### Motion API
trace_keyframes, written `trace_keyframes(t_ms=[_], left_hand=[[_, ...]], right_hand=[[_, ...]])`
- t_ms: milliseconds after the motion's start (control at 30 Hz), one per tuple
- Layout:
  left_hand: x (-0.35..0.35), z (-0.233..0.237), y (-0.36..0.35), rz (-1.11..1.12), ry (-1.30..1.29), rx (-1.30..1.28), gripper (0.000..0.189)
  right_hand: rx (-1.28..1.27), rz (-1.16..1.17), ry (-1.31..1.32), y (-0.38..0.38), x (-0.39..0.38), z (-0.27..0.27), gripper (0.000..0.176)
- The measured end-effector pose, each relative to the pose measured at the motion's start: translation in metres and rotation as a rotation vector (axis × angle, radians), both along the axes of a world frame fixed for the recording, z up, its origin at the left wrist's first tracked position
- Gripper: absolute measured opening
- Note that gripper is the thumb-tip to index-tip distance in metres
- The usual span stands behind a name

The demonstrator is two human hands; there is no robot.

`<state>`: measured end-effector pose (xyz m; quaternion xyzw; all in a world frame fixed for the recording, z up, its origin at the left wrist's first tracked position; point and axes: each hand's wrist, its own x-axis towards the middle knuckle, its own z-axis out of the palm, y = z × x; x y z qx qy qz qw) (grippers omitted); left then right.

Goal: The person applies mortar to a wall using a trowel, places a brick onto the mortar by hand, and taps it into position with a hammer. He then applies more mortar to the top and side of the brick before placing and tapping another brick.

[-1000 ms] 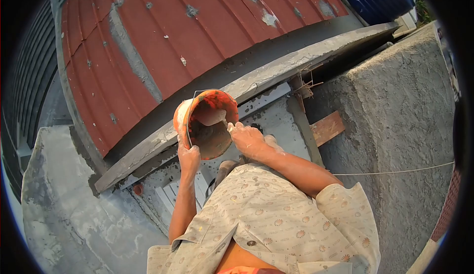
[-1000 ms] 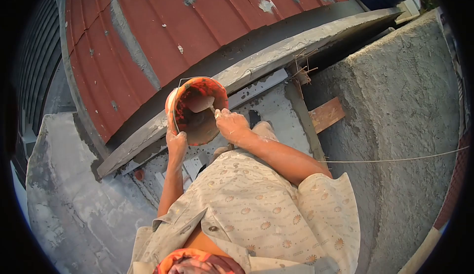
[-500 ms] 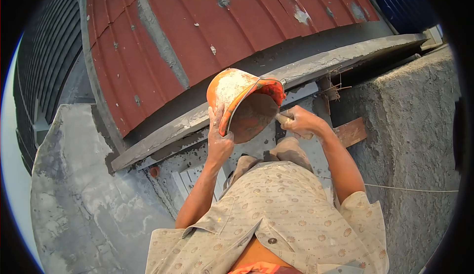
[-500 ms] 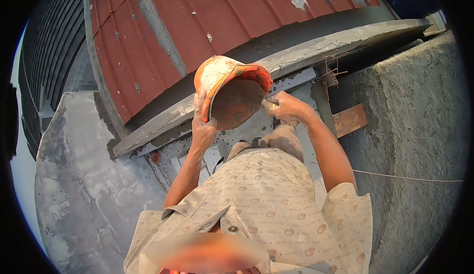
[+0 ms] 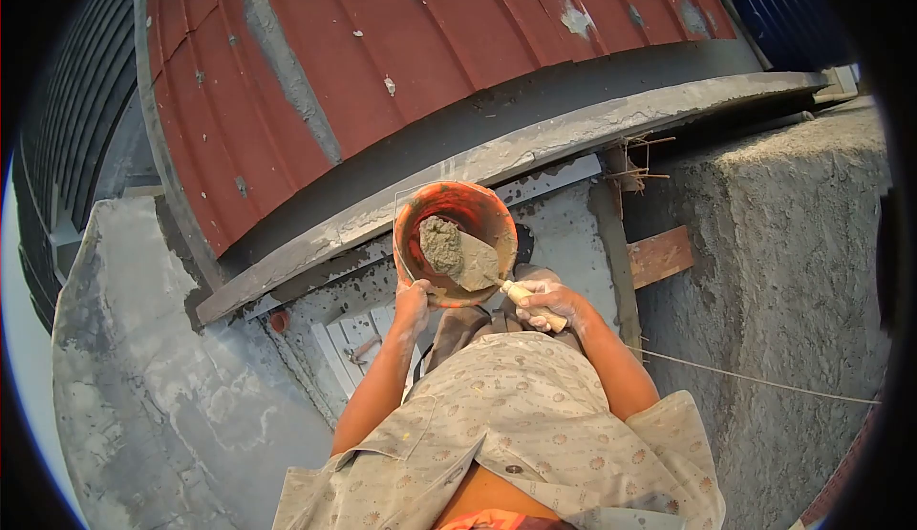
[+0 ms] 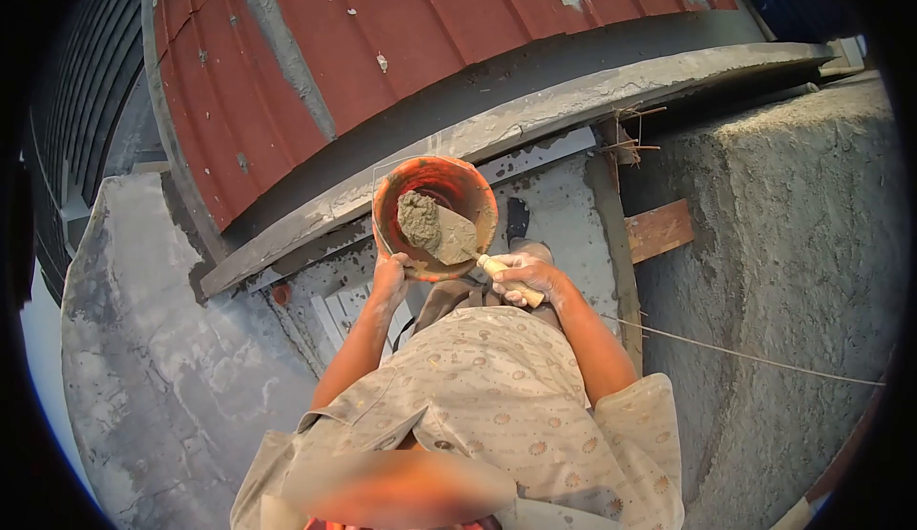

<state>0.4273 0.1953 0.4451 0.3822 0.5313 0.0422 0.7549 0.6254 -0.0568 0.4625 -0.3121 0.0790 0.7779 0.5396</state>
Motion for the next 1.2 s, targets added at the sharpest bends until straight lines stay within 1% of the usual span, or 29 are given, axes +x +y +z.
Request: trace_keyframes(t_ms=[67,133,167,233,267,333,367,400,433,467,500,533,600,633,667,700,733,767,800,833,867,900,933,967,1033,1100,1167,1200], left_hand=[[-0.010,-0.013,-0.007,0.096,0.095,-0.093,0.071],[-0.019,-0.025,-0.016,0.223,0.123,-0.092,0.075],[-0.025,-0.029,-0.022,0.290,0.139,-0.091,0.077],[-0.030,-0.022,-0.025,0.283,0.244,-0.049,0.080],[-0.031,-0.019,-0.027,0.279,0.300,-0.028,0.082],[-0.029,-0.018,-0.032,0.358,0.267,-0.021,0.079],[-0.032,-0.018,-0.037,0.401,0.253,-0.017,0.077],[-0.058,-0.052,-0.035,0.464,0.289,-0.123,0.070],[-0.054,-0.048,-0.040,0.478,0.283,-0.123,0.068],[-0.048,-0.038,-0.041,0.487,0.277,-0.123,0.066],[-0.043,-0.032,-0.042,0.494,0.272,-0.123,0.064],[-0.041,-0.029,-0.043,0.488,0.274,-0.156,0.065],[-0.031,-0.017,-0.049,0.448,0.264,-0.141,0.066],[-0.022,-0.011,-0.051,0.427,0.254,-0.132,0.066],[-0.015,-0.008,-0.053,0.434,0.302,-0.134,0.063],[-0.014,-0.012,-0.053,0.427,0.310,-0.153,0.060],[-0.016,-0.018,-0.053,0.418,0.317,-0.169,0.057],[-0.021,-0.024,-0.054,0.407,0.331,-0.184,0.055],[-0.027,-0.030,-0.054,0.398,0.316,-0.203,0.047],[-0.029,-0.032,-0.054,0.365,0.334,-0.196,0.046],[-0.033,-0.033,-0.055,0.331,0.357,-0.188,0.046],[-0.033,-0.032,-0.053,0.297,0.378,-0.177,0.045],[-0.028,-0.028,-0.055,0.330,0.399,-0.135,0.044],[-0.031,-0.025,-0.056,0.310,0.440,-0.135,0.044],[-0.043,-0.022,-0.056,0.263,0.514,-0.147,0.044],[-0.059,-0.023,-0.059,0.259,0.512,-0.128,0.048],[-0.081,-0.030,-0.060,0.255,0.478,-0.116,0.052],[-0.093,-0.033,-0.060,0.269,0.502,-0.134,0.051]], right_hand=[[-0.034,-0.022,0.014,-0.013,0.016,0.012,0.060],[-0.106,-0.046,0.017,-0.032,0.038,0.017,0.059],[-0.119,-0.070,0.029,-0.043,0.052,0.010,0.058],[-0.136,-0.111,0.051,-0.053,0.083,-0.011,0.056],[-0.151,-0.117,0.013,-0.049,0.102,-0.024,0.047],[-0.355,-0.196,0.045,-0.025,0.143,-0.075,0.041],[-0.401,-0.266,0.029,-0.009,0.159,-0.113,0.033],[-0.466,-0.295,-0.013,0.004,0.174,-0.147,0.027],[-0.515,-0.331,-0.045,0.013,0.186,-0.173,0.025],[-0.549,-0.401,-0.064,0.014,0.189,-0.189,0.024],[-0.585,-0.472,-0.084,0.016,0.190,-0.193,0.024],[-0.607,-0.445,-0.124,0.012,0.193,-0.193,0.023],[-0.650,-0.384,-0.207,-0.003,0.194,-0.189,0.022],[-0.688,-0.327,-0.314,-0.009,0.192,-0.195,0.022],[-0.725,-0.269,-0.421,-0.018,0.191,-0.200,0.022],[-0.757,-0.212,-0.528,-0.024,0.193,-0.209,0.023],[-0.876,-0.085,-0.670,-0.028,0.200,-0.223,0.024],[-0.911,-0.121,-0.702,-0.032,0.206,-0.240,0.024],[-0.948,-0.156,-0.730,-0.036,0.214,-0.261,0.023],[-0.984,-0.190,-0.758,-0.038,0.220,-0.283,0.023],[-0.995,-0.284,-0.735,-0.038,0.222,-0.306,0.023],[-1.004,-0.380,-0.711,-0.034,0.222,-0.329,0.024],[-1.006,-0.444,-0.556,-0.025,0.220,-0.346,0.021],[-0.949,-0.495,-0.504,-0.014,0.201,-0.363,0.021],[-0.847,-0.606,-0.408,0.015,0.150,-0.374,0.021],[-0.757,-0.570,-0.393,0.043,0.089,-0.369,0.024],[-0.741,-0.524,-0.376,0.066,0.033,-0.371,0.028],[-0.729,-0.458,-0.388,0.076,0.011,-0.366,0.029]])
